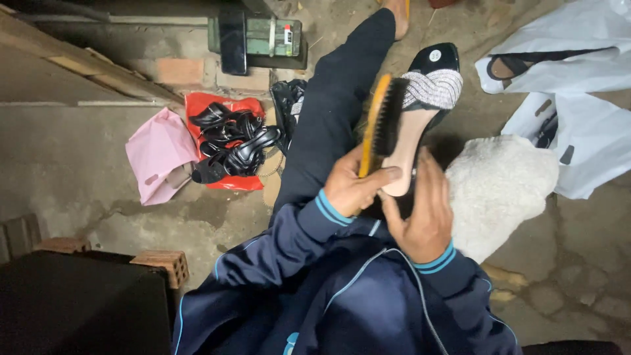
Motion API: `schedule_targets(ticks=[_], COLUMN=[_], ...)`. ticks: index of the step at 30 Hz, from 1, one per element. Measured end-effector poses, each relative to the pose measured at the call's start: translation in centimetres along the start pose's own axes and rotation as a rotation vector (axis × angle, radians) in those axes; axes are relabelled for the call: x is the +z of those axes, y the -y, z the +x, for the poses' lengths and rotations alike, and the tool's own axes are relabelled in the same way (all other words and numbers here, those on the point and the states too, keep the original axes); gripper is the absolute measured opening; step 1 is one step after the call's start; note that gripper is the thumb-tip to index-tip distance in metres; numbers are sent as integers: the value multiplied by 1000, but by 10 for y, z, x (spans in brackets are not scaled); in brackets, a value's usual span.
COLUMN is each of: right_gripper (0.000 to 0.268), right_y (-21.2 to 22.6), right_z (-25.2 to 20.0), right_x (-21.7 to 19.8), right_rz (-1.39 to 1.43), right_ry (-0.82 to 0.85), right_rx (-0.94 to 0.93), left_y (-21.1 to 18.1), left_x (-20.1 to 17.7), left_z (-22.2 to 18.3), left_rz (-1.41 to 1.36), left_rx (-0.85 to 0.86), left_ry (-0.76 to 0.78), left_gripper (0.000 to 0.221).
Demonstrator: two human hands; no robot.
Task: Repairing a black sandal by hammering the sole and applying adhesive with a brush.
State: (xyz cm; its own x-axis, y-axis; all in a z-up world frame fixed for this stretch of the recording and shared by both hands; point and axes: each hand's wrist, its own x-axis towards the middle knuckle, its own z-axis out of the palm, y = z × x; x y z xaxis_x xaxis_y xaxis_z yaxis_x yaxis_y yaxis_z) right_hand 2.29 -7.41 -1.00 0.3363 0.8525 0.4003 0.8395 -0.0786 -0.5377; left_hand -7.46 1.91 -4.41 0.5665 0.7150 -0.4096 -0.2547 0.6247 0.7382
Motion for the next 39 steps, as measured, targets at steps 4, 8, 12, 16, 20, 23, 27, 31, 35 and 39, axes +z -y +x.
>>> schedule_targets(ticks=[4, 8, 12, 16, 20, 23, 27, 31, 35, 39], right_gripper=[67, 60, 67, 59, 62, 70, 61, 54, 48, 42], right_y=[20, 17, -19, -75, -105, -104, -111, -109, -105, -101], right_z=[2, 4, -8, -27, -46, -54, -65, -74, -74, -72], right_x=[8, 1, -21, -52, -40, -19, -10, -11, -14, -17], right_rz=[101, 154, 131, 40, -145, -325, -417, -380, -359, -331], right_ry=[55, 161, 212, 152, 54, -5, -67, -137, -116, -44], right_rx=[17, -29, 77, 84, 109, -27, -81, -36, 21, 65], left_y=[-23, -33, -36, -56, -66, -55, -37, -51, -73, -86], left_x=[-27, -56, -98, -143, -162, -176, -199, -186, -177, -180], left_z=[-4, -3, 0, -5, -33, -53, -57, -69, -76, -76], left_rz=[-21, 55, 152, 310, 296, 270, 260, 231, 191, 230], left_rx=[31, 78, 207, 331, 310, 372, 401, 414, 483, 562], left_ry=[17, -51, -379, -582, -790, -786, -754, -711, -752, -749], left_gripper=[25, 19, 20, 21, 20, 25, 25, 23, 26, 30])
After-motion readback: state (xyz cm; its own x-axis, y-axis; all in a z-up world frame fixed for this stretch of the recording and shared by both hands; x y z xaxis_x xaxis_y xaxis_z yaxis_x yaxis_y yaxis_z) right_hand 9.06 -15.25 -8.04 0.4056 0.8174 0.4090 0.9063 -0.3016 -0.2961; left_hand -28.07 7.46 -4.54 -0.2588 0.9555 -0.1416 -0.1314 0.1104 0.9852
